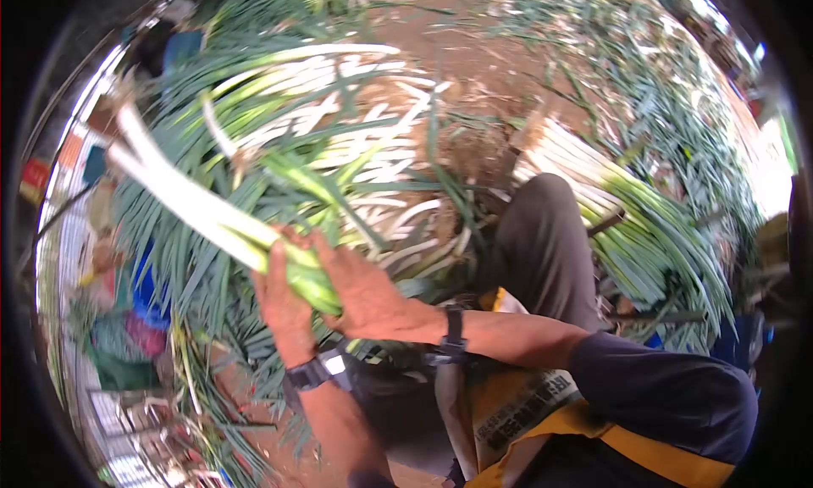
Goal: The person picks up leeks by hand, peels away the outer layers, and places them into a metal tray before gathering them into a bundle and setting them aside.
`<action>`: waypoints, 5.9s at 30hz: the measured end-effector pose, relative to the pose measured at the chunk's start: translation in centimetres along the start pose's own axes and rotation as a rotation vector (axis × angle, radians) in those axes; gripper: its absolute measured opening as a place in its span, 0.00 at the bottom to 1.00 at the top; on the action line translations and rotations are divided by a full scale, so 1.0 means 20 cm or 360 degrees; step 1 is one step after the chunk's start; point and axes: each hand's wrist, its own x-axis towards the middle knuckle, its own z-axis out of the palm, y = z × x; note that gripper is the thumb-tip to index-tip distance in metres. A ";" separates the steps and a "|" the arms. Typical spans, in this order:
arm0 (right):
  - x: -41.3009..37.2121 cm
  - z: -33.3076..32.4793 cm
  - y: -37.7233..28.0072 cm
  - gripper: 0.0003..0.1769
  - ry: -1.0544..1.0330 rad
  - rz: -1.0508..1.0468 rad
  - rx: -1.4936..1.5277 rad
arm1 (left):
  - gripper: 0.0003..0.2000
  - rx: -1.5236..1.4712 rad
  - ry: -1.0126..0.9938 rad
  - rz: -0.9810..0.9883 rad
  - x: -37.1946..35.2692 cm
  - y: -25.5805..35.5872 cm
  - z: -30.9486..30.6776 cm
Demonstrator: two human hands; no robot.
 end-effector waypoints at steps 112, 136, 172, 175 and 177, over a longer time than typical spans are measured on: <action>-1.57 -2.27 1.43 0.40 -0.0436 0.0484 -0.1674 | 0.45 0.2574 -0.1922 0.0066 -0.31 -2.19 1.96; -1.42 -2.38 1.42 0.37 -0.0761 0.0506 -0.1687 | 0.23 0.1381 -0.0532 -0.0469 0.38 -0.52 0.61; -0.92 0.62 1.63 0.13 -0.1637 0.0143 -0.1265 | 0.28 0.1435 0.0413 -0.0259 -0.11 0.23 -0.31; -0.92 0.60 1.72 0.15 -0.1685 0.0081 -0.1105 | 0.28 0.1460 0.0430 -0.0222 -0.12 0.21 -0.30; -0.88 0.57 1.73 0.15 -0.1728 0.0104 -0.1024 | 0.28 0.1448 0.0447 -0.0242 -0.11 0.20 -0.30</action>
